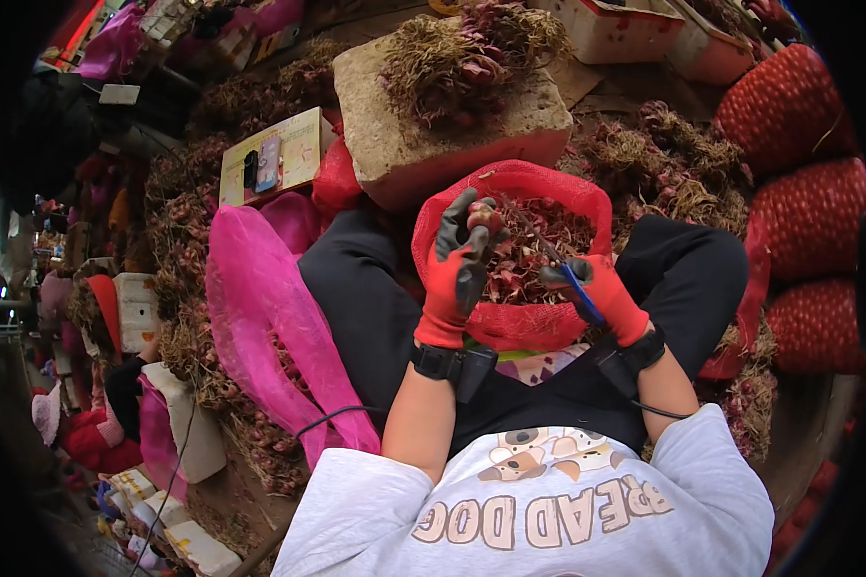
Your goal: Using scissors to trim roots and stems from shallots in an agricultural processing market.
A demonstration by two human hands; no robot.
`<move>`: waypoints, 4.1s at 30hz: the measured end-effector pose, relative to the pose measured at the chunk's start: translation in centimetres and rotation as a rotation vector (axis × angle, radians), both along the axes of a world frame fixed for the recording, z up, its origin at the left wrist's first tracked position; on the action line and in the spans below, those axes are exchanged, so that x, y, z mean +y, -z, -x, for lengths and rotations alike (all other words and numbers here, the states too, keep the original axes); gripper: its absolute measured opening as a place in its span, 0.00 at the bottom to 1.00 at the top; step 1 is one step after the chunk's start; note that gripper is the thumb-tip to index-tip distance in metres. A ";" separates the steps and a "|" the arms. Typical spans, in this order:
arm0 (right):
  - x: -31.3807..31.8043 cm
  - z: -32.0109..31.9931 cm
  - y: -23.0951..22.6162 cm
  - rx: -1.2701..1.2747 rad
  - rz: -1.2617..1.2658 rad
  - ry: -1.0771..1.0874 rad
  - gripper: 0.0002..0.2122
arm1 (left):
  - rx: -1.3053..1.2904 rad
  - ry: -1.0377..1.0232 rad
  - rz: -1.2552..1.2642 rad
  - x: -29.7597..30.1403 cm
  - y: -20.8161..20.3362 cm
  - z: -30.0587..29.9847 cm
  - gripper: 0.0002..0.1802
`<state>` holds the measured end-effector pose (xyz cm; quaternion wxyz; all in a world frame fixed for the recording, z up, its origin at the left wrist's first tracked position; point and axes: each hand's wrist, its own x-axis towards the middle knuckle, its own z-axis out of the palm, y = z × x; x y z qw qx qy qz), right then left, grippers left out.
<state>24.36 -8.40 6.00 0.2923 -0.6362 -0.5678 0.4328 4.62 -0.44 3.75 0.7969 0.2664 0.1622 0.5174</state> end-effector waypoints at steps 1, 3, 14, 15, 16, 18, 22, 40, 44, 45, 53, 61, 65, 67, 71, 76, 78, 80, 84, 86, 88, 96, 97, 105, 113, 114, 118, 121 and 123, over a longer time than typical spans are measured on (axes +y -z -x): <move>0.1 0.2 -0.7 0.141 0.091 0.084 0.09 | -0.056 0.004 0.135 -0.1 -0.4 -0.1 0.25; 0.3 0.0 -1.0 0.280 0.176 0.163 0.08 | -0.185 0.057 0.210 0.4 0.9 0.7 0.21; 0.2 -0.4 -0.2 -0.564 -0.254 -0.038 0.13 | -0.192 0.190 0.401 0.4 2.9 1.1 0.25; 0.2 -0.5 -0.1 -0.564 -0.254 -0.039 0.13 | -0.193 0.188 0.401 0.6 2.9 1.3 0.25; 0.1 -0.7 0.0 -0.565 -0.303 -0.029 0.13 | -0.251 0.257 0.361 0.8 2.9 1.6 0.25; 0.3 -0.7 -0.1 -0.565 -0.351 -0.022 0.13 | -0.310 0.323 0.321 0.9 2.5 1.9 0.25; 0.4 -1.2 -0.4 -0.586 -0.316 -0.054 0.16 | 0.009 0.204 0.317 0.2 0.2 1.3 0.23; -0.7 -1.6 -0.3 -0.481 -0.196 -0.052 0.15 | 0.499 0.179 0.186 0.4 -0.3 2.0 0.20; -0.8 -1.7 -0.1 -0.378 -0.072 -0.082 0.14 | 0.571 0.281 0.156 0.8 -0.5 2.5 0.20; -0.7 -1.7 -0.3 -0.377 -0.072 -0.080 0.14 | 0.572 0.283 0.155 0.7 -0.8 2.2 0.20; -0.4 -1.2 -1.3 -0.475 -0.426 0.001 0.18 | 0.124 0.219 0.170 0.8 0.0 1.3 0.20; -0.1 -1.6 -2.5 -0.491 -0.266 -0.047 0.17 | 0.410 0.196 -0.024 0.5 -0.1 1.7 0.21; -0.5 -2.9 -1.5 -0.434 -0.261 -0.094 0.16 | 0.455 0.226 -0.005 0.3 -1.6 1.6 0.22; -0.7 -4.0 -0.4 -0.465 -0.251 -0.124 0.16 | 0.532 0.232 -0.047 0.3 -1.7 1.7 0.22; -0.7 -3.5 -1.1 -0.378 -0.157 -0.131 0.14 | 0.438 0.177 -0.006 0.0 -2.1 1.2 0.23; -0.6 -2.1 -2.7 -0.403 -0.251 -0.075 0.15 | 0.496 0.192 0.014 0.5 -1.3 1.4 0.24; -0.5 -2.0 -2.9 -0.468 -0.292 -0.073 0.16 | 0.530 0.199 -0.003 0.4 -1.4 1.4 0.25; -0.4 -2.2 -2.9 -0.504 -0.227 -0.107 0.18 | 0.486 0.189 -0.049 0.4 -0.8 1.5 0.26; -0.4 -2.6 -1.9 -0.522 -0.206 -0.119 0.17 | 0.471 0.240 -0.104 0.4 -0.5 1.7 0.26; -0.6 -3.1 -0.8 -0.564 -0.241 -0.119 0.17 | 0.411 0.262 -0.029 0.4 -0.9 1.5 0.25; -0.7 -3.5 -0.7 -0.523 -0.219 -0.113 0.17 | 0.509 0.285 -0.052 0.2 -2.1 1.5 0.25; -0.5 -2.7 -2.0 -0.472 -0.227 -0.067 0.16 | 0.474 0.235 -0.153 0.5 -1.2 2.0 0.22; -0.5 -2.8 -1.7 -0.503 -0.249 -0.083 0.16 | 0.456 0.251 -0.120 0.6 -0.8 2.0 0.25; -0.5 -3.2 -0.4 -0.332 -0.036 -0.121 0.16 | 0.575 0.271 -0.132 0.4 -1.2 1.8 0.35; 0.2 -1.4 0.1 -0.117 -0.219 0.097 0.12 | 0.547 0.234 -0.100 0.0 0.3 1.1 0.27; 0.5 -0.7 0.2 -0.121 -0.216 0.101 0.12 | 0.543 0.238 -0.099 -0.4 0.7 0.6 0.27; 2.2 1.1 -0.3 0.124 -0.291 0.050 0.10 | 0.713 0.319 -0.204 -1.1 0.3 -0.6 0.23; 2.4 1.1 0.2 0.160 -0.232 -0.036 0.09 | 0.861 0.329 -0.328 -1.4 0.2 -0.9 0.18; 2.3 0.8 0.1 0.212 -0.165 0.024 0.09 | 0.603 0.223 -0.150 -1.5 1.1 -0.7 0.18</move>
